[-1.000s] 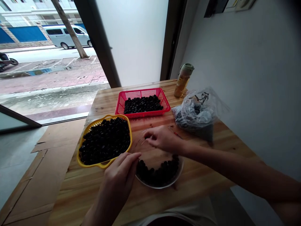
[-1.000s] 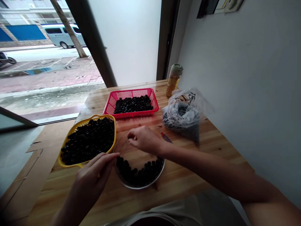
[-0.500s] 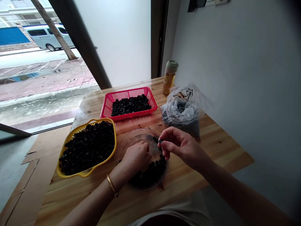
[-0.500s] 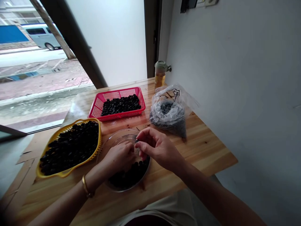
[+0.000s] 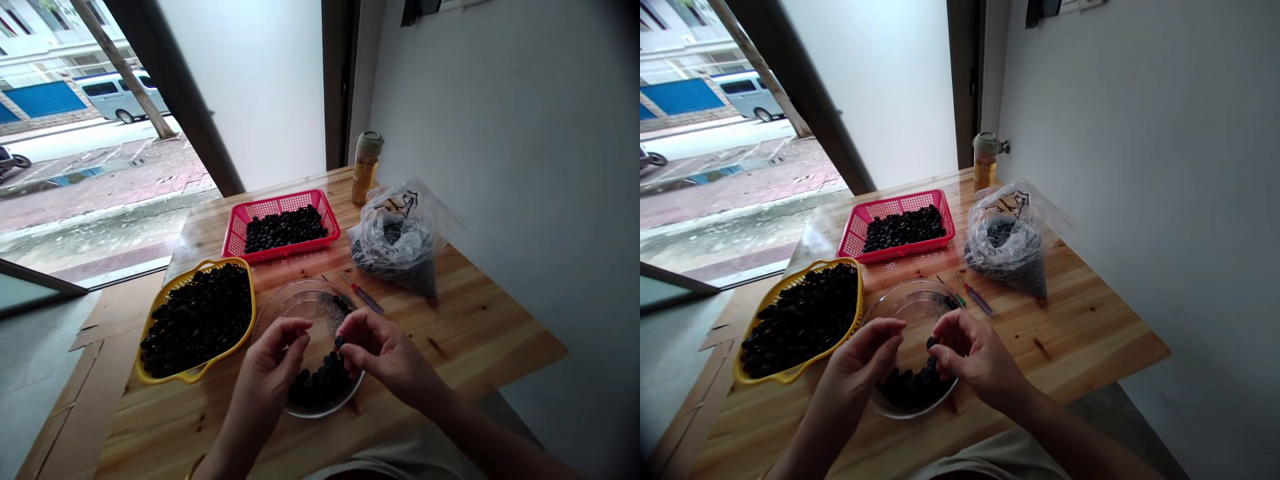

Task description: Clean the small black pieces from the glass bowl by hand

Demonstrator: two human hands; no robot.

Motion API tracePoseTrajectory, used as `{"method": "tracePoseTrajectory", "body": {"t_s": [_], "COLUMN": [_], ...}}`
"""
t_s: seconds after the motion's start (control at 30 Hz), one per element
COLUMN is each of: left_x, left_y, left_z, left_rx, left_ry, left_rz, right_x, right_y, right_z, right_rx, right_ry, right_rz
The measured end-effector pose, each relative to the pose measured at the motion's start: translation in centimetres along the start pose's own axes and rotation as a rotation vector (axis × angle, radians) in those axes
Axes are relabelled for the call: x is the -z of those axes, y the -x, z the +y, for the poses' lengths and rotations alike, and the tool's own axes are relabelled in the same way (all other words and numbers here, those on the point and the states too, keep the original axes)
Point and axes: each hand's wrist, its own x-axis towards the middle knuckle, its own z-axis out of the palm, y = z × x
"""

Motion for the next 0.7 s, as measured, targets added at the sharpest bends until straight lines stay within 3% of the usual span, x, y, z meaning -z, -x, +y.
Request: {"method": "tracePoseTrajectory", "body": {"t_s": [0.1, 0.2, 0.47, 0.7], "left_x": [-0.6, -1.2, -1.6, -1.1], "left_y": [1.3, 1.8, 2.1, 2.3], "left_z": [0.0, -0.3, -0.6, 0.0], "left_rx": [0.14, 0.205, 0.196, 0.019], "left_ry": [0.414, 0.562, 0.7, 0.557], "left_rz": [0.094, 0.155, 0.17, 0.171], "right_x": [-1.2, -2.1, -3.8, -3.8], "right_y": [-0.1, -0.3, -0.5, -0.7], "right_z": [0.5, 0.8, 1.5, 1.8], "right_rx": [0.037, 0.079, 0.254, 0.233], "right_ry": [0.001, 0.012, 0.107, -0.004], "right_rz": [0.001, 0.013, 0.061, 0.011]}}
